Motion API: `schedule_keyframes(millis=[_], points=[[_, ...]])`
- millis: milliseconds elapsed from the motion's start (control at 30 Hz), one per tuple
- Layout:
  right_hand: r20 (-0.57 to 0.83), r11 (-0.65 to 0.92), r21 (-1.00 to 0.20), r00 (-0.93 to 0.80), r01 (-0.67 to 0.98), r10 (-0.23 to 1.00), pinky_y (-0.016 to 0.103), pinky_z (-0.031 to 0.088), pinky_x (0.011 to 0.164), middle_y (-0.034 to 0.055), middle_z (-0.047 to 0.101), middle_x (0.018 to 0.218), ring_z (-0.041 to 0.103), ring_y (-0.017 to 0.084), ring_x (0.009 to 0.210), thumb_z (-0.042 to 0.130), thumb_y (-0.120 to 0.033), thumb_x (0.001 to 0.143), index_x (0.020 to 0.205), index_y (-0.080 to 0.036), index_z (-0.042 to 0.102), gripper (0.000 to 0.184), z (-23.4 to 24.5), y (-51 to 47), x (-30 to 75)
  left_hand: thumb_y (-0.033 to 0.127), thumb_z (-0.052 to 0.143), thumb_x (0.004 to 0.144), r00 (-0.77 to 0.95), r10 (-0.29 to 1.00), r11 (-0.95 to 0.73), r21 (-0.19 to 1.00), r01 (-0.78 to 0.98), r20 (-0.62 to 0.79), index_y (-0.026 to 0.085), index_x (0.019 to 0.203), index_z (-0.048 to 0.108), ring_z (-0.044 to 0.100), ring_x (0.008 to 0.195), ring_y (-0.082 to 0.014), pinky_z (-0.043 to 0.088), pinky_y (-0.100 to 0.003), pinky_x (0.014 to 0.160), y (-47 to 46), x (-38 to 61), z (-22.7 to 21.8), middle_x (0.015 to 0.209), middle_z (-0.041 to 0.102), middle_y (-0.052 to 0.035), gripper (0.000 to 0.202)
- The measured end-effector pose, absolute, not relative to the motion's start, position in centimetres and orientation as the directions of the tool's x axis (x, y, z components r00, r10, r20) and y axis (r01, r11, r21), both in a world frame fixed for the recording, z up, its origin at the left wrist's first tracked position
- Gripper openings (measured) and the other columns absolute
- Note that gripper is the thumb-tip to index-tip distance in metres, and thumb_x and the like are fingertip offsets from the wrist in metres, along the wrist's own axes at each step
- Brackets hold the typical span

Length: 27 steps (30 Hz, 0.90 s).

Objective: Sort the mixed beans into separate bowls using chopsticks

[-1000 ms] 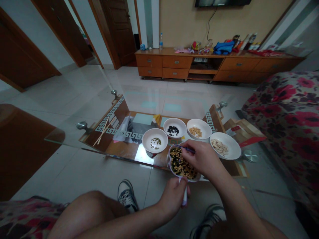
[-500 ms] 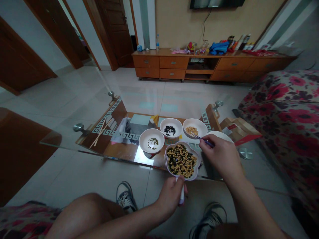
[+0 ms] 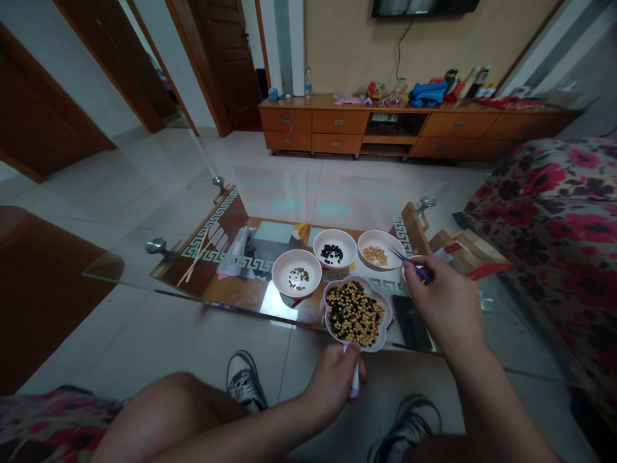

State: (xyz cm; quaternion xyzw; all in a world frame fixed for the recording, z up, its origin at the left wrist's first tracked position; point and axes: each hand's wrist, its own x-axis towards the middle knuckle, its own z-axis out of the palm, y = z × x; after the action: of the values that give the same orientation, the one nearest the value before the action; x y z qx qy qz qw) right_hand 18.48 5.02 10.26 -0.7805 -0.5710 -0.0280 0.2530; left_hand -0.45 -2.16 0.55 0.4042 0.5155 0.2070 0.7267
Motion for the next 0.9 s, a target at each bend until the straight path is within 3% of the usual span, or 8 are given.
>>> schedule_keyframes(millis=[233, 500, 900], points=[[0.189, -0.148, -0.409, 0.242, 0.9, 0.952, 0.031, 0.042, 0.065, 0.0059, 0.073, 0.076, 0.067, 0.024, 0.071, 0.056, -0.042, 0.088, 0.088, -0.023, 0.073, 0.026, 10.0, 4.5, 17.9, 0.085, 0.034, 0.077, 0.385, 0.717, 0.584, 0.803, 0.123, -0.581, 0.021, 0.062, 0.052, 0.042, 0.04, -0.0124, 0.032, -0.025, 0.044, -2.1, -0.5, 0.1, 0.042, 0.04, 0.0037, 0.068], [-0.082, 0.014, -0.375, -0.048, 0.927, 0.996, 0.027, 0.037, 0.059, 0.0047, 0.072, 0.072, 0.064, 0.019, 0.064, 0.055, -0.034, 0.086, 0.083, -0.023, 0.071, 0.02, 9.4, 4.5, 17.1, 0.084, 0.033, 0.078, 0.382, 0.721, 0.573, 0.807, 0.14, -0.578, 0.021, 0.062, 0.052, 0.042, 0.04, -0.0121, 0.033, -0.025, 0.045, -2.2, -0.5, 0.4, 0.043, 0.04, 0.0042, 0.067], [-0.152, -0.034, -0.312, -0.015, 0.949, 0.988, 0.027, 0.032, 0.056, 0.0041, 0.07, 0.069, 0.062, 0.018, 0.063, 0.06, -0.033, 0.083, 0.076, -0.022, 0.069, 0.016, 9.5, 4.3, 17.7, 0.084, 0.035, 0.078, 0.387, 0.72, 0.582, 0.805, 0.116, -0.576, 0.021, 0.062, 0.053, 0.043, 0.04, -0.0119, 0.032, -0.024, 0.044, -2.1, -0.5, 0.4, 0.043, 0.041, 0.0037, 0.068]])
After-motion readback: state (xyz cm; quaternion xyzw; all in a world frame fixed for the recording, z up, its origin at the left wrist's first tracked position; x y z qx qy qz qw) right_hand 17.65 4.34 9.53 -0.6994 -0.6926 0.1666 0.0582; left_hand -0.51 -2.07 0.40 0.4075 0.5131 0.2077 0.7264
